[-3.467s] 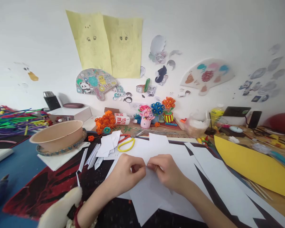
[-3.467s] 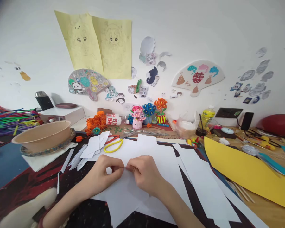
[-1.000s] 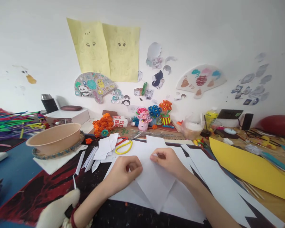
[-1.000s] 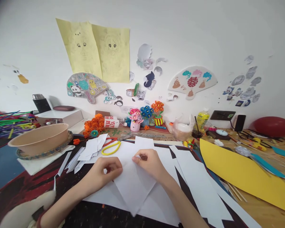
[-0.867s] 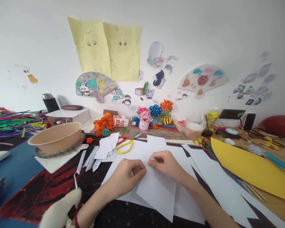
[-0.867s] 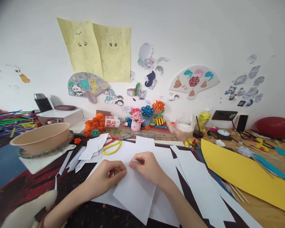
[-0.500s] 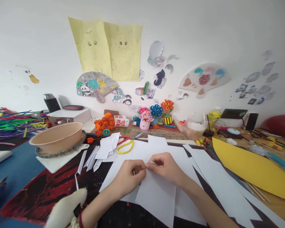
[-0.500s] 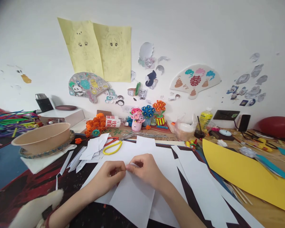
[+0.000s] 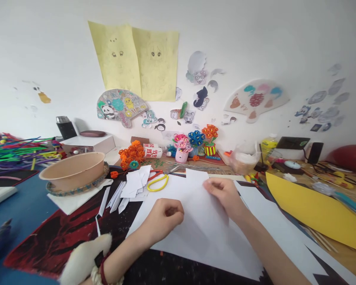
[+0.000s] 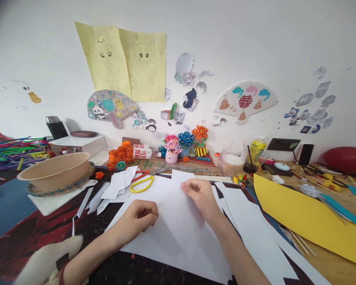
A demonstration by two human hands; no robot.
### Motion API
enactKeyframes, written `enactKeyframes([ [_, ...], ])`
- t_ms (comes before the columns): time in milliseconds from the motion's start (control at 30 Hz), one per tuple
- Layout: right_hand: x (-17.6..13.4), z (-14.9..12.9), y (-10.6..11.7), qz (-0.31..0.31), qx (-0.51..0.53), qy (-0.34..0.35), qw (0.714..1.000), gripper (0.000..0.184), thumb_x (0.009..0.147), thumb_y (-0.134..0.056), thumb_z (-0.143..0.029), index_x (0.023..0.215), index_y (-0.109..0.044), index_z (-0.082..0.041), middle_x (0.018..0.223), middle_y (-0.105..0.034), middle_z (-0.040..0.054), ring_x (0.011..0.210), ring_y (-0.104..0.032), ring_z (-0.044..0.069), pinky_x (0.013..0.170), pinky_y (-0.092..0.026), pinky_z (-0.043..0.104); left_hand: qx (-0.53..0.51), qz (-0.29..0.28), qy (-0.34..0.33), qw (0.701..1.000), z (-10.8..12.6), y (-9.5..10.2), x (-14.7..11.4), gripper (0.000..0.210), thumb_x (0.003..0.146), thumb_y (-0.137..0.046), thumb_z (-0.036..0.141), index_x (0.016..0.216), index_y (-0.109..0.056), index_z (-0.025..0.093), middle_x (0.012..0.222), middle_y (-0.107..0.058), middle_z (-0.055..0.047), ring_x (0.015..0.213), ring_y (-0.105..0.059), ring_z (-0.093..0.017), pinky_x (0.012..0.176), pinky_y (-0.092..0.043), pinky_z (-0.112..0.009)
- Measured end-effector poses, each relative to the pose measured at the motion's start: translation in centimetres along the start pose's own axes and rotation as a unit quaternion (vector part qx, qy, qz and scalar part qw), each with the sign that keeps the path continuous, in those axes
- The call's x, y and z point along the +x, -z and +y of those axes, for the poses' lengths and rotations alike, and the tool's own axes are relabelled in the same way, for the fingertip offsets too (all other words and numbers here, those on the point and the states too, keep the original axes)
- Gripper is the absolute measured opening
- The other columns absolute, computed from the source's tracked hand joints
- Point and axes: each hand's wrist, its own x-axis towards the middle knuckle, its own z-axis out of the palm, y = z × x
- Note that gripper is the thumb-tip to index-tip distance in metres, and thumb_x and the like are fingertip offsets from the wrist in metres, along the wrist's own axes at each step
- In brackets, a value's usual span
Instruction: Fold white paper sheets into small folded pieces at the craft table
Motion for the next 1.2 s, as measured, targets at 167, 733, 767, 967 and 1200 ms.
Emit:
enactKeyframes([
  [167, 1.0, 0.3, 2.2, 0.135, 0.078, -0.023, 0.988, 0.036, 0.064, -0.075, -0.050, 0.066, -0.063, -0.016, 0.063, -0.058, 0.0004, 0.059, -0.049, 0.015, 0.052, -0.034, 0.023, 0.007, 0.027, -0.014, 1.000, -0.1, 0.1, 0.1, 0.016, 0.074, -0.049, 0.026, 0.064, -0.054, 0.015, 0.051, -0.047, 0.004, 0.051, -0.044, -0.011, 0.051, -0.032, -0.021],
  [733, -0.4, -0.6, -0.4, -0.153, 0.016, -0.074, 0.985, 0.042, 0.073, -0.067, -0.055, 0.076, -0.065, -0.013, 0.068, -0.063, 0.0035, 0.055, -0.053, 0.013, 0.051, -0.039, 0.024, 0.108, 0.228, -0.073, 0.965, -1.3, 1.4, 0.6, 0.030, 0.086, -0.043, 0.038, 0.069, -0.057, 0.017, 0.046, -0.052, 0.002, 0.047, -0.051, -0.015, 0.051, -0.035, -0.024],
  [767, -0.4, -0.5, -0.3, -0.168, 0.019, -0.081, 0.982, 0.042, 0.073, -0.067, -0.055, 0.075, -0.064, -0.013, 0.065, -0.064, 0.0040, 0.053, -0.054, 0.013, 0.050, -0.040, 0.025, 0.114, 0.229, -0.074, 0.964, -1.5, 1.5, 0.7, 0.029, 0.087, -0.041, 0.036, 0.074, -0.059, 0.017, 0.047, -0.054, 0.001, 0.048, -0.053, -0.016, 0.052, -0.036, -0.024],
  [967, -0.3, -0.3, -0.8, -0.094, 0.010, -0.068, 0.993, 0.042, 0.071, -0.069, -0.054, 0.065, -0.062, -0.013, 0.055, -0.063, 0.0036, 0.047, -0.057, 0.014, 0.048, -0.043, 0.025, 0.407, 0.316, -0.151, 0.844, -1.9, 1.6, 0.3, 0.035, 0.090, -0.036, 0.017, 0.119, -0.054, 0.015, 0.082, -0.070, -0.007, 0.076, -0.064, -0.022, 0.067, -0.044, -0.031],
  [1200, -1.3, -0.7, -3.1, -0.118, 0.008, -0.008, 0.993, 0.045, 0.076, -0.062, -0.058, 0.075, -0.065, -0.013, 0.057, -0.067, 0.0047, 0.056, -0.066, 0.019, 0.056, -0.052, 0.029, 0.619, 0.306, -0.324, 0.647, -0.7, -0.3, -0.8, 0.028, 0.089, -0.046, 0.013, 0.114, -0.058, 0.020, 0.107, -0.068, -0.006, 0.085, -0.061, -0.021, 0.077, -0.040, -0.034],
])
